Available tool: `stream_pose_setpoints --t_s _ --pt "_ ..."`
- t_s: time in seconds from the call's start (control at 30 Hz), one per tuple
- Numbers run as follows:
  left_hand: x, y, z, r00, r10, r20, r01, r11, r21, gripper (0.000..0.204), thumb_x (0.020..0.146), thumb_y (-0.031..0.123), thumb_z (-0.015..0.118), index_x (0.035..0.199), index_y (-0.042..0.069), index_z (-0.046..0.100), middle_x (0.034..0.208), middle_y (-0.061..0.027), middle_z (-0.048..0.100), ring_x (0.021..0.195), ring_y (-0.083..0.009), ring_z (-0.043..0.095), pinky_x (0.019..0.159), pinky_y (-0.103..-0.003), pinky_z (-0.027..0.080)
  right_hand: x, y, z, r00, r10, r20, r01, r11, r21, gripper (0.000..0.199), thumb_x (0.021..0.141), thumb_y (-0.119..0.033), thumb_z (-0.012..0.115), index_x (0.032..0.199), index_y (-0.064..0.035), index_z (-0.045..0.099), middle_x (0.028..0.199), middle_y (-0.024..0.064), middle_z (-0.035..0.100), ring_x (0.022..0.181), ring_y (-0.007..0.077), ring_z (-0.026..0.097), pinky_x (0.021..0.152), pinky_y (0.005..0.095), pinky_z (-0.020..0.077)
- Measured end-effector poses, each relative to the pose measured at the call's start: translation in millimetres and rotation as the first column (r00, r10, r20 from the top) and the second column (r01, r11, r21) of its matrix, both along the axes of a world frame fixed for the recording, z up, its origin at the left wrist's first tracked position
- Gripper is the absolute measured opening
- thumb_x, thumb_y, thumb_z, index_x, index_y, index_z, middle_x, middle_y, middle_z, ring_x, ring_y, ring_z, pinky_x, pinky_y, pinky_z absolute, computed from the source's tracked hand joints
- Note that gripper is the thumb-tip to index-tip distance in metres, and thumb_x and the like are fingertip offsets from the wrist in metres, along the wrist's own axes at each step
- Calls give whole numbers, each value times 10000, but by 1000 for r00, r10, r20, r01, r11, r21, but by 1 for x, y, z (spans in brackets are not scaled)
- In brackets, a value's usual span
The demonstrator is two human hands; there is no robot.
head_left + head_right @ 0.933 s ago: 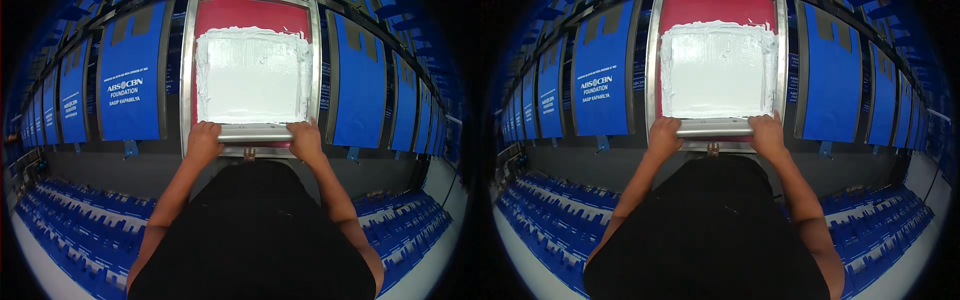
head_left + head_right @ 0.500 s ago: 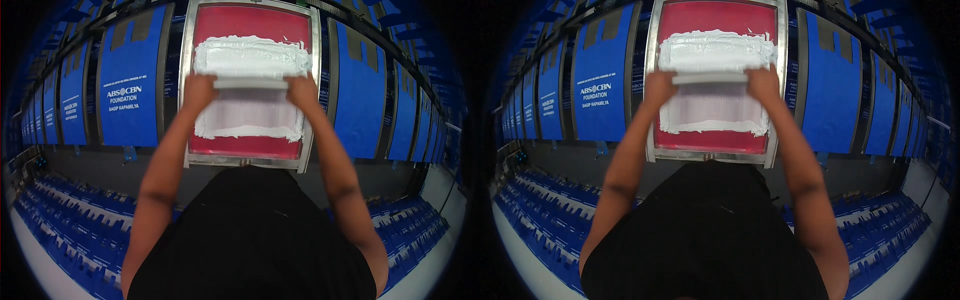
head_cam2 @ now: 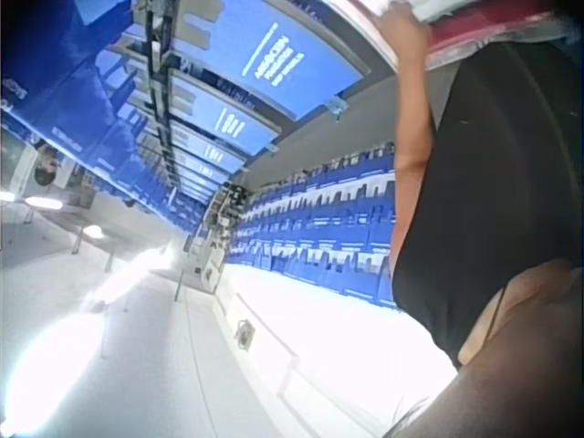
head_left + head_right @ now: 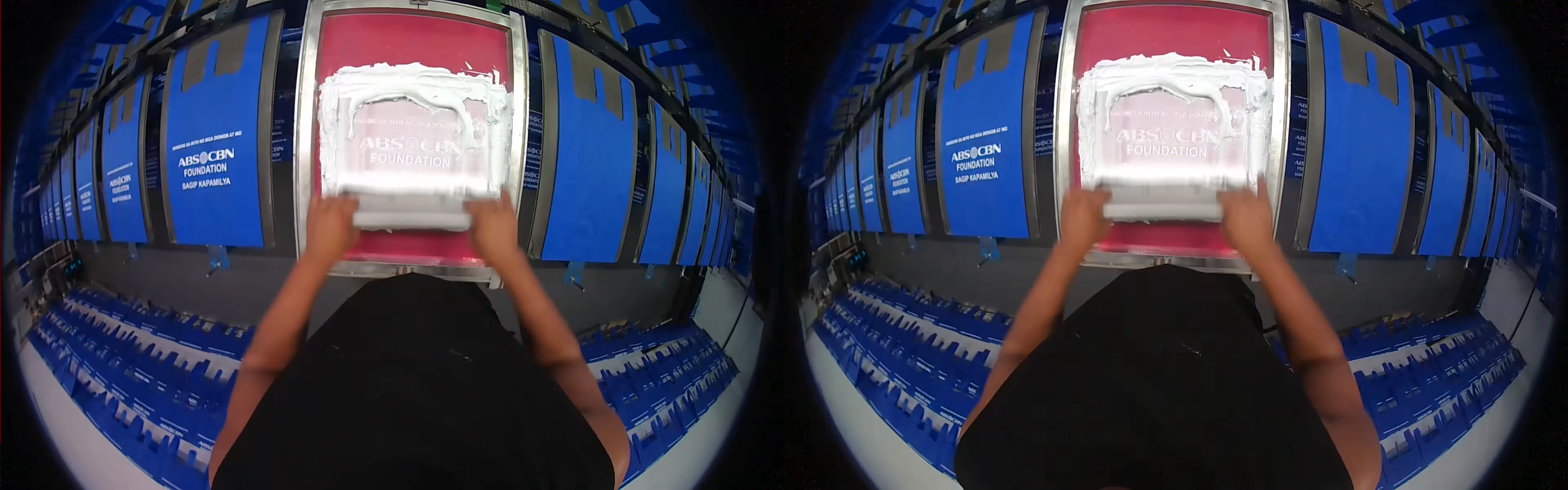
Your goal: The person uses a metal roller to spread a thick white paste evenly across a rectangular red tray. The person repeatedly rolls the tool back and forth to smooth the surface of the paste within the tray's boundaries.
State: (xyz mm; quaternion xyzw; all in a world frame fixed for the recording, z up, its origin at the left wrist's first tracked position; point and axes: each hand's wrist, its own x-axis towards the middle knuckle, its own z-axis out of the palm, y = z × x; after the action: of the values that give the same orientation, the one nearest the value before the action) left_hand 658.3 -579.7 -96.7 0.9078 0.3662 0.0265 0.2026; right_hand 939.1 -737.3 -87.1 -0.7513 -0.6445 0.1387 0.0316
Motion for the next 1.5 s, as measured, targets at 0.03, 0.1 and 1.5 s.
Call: stream_pose_setpoints --t_s 0.03,0.1,1.5 --pt "34 41 13 987 36 -159 -40 999 -26 330 587 63 728 912 97 681 817 -121 669 821 -291 634 888 -443 421 20 33 -12 997 -15 70 14 1000 14 295 732 -101 609 1008 -152 699 837 77 694 854 243 649 1074 529 313" --pt "69 115 9 999 -21 -41 28 985 168 242 631 213 736 835 84 713 718 -155 671 723 -316 664 720 -429 498 60 112 -8 986 -24 164 39 996 -86 302 732 -126 613 1010 -193 708 851 105 699 790 246 667 1028 513 348" --pt "111 177 68 992 104 68 -116 971 207 485 688 367 805 1054 76 677 964 -186 663 919 -353 628 815 -434 499 119 209 55 1000 5 -14 -7 985 -171 500 660 -108 589 1152 -147 670 1096 125 669 1050 313 620 896 402 503"
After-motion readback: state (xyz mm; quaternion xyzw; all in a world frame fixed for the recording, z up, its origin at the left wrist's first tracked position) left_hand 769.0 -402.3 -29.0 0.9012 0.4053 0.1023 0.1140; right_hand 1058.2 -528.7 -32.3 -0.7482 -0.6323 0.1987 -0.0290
